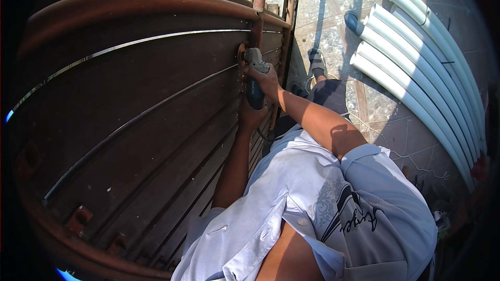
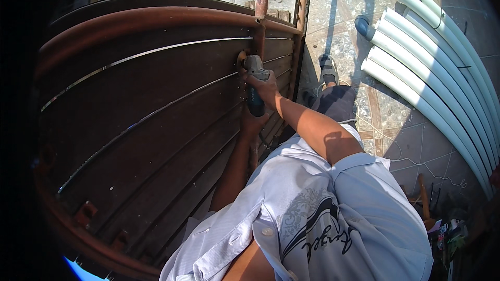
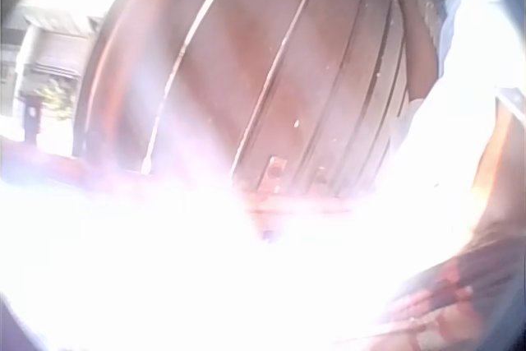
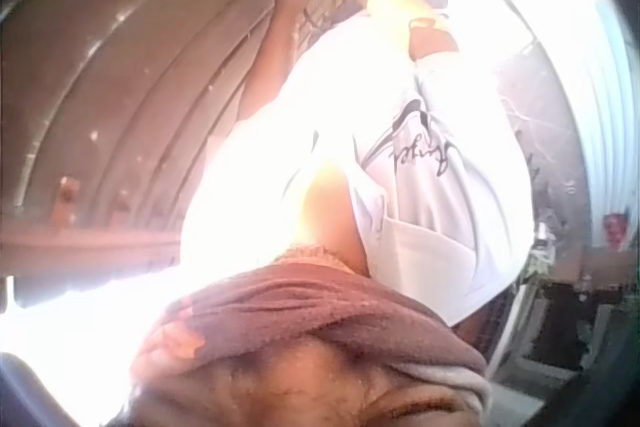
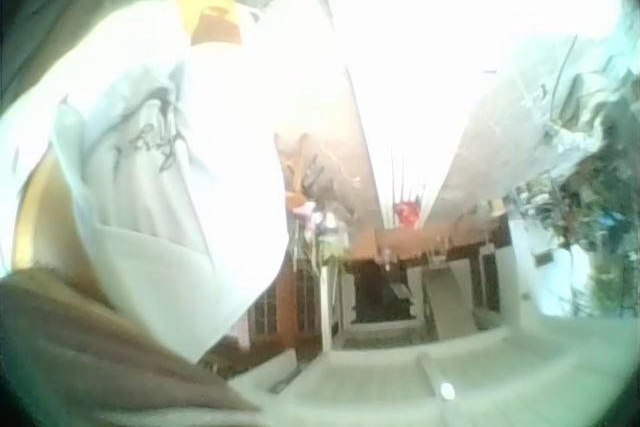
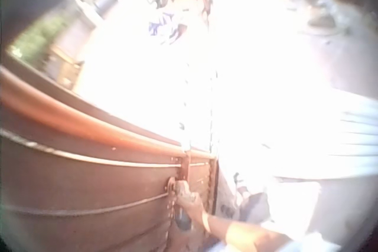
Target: The person cuts and grinds metal on a gate using an angle grinder.
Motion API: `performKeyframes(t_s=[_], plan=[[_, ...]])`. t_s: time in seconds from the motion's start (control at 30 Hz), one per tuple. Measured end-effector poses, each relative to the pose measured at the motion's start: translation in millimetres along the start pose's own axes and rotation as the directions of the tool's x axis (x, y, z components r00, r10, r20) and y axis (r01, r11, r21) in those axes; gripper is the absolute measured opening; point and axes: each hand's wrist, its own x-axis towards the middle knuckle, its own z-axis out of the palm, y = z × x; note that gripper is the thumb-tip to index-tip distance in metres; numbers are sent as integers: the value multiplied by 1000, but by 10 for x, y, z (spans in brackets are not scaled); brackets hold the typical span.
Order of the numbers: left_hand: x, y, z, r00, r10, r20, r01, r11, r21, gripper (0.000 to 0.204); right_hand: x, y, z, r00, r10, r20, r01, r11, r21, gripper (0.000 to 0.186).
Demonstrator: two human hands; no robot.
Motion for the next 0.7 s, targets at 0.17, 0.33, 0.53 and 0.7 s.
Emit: performKeyframes(t_s=[0.17,0.33,0.53,0.7], plan=[[-24,31,-11,1000,10,-29,-10,1000,-5,68,-31,-73,0,993,-38,112,39,999,-8,34],[-10,25,-37,1000,11,-16,-11,1000,-26,69,-18,-58,28,994,-16,107,20,999,-32,33],[-56,41,-1,999,-42,12,42,999,31,66,72,144,-67,999,-49,-1,49,990,-129,27],[-17,102,-32,999,-32,-5,32,999,-40,66,84,43,-34,995,-52,85,59,995,-76,25]])
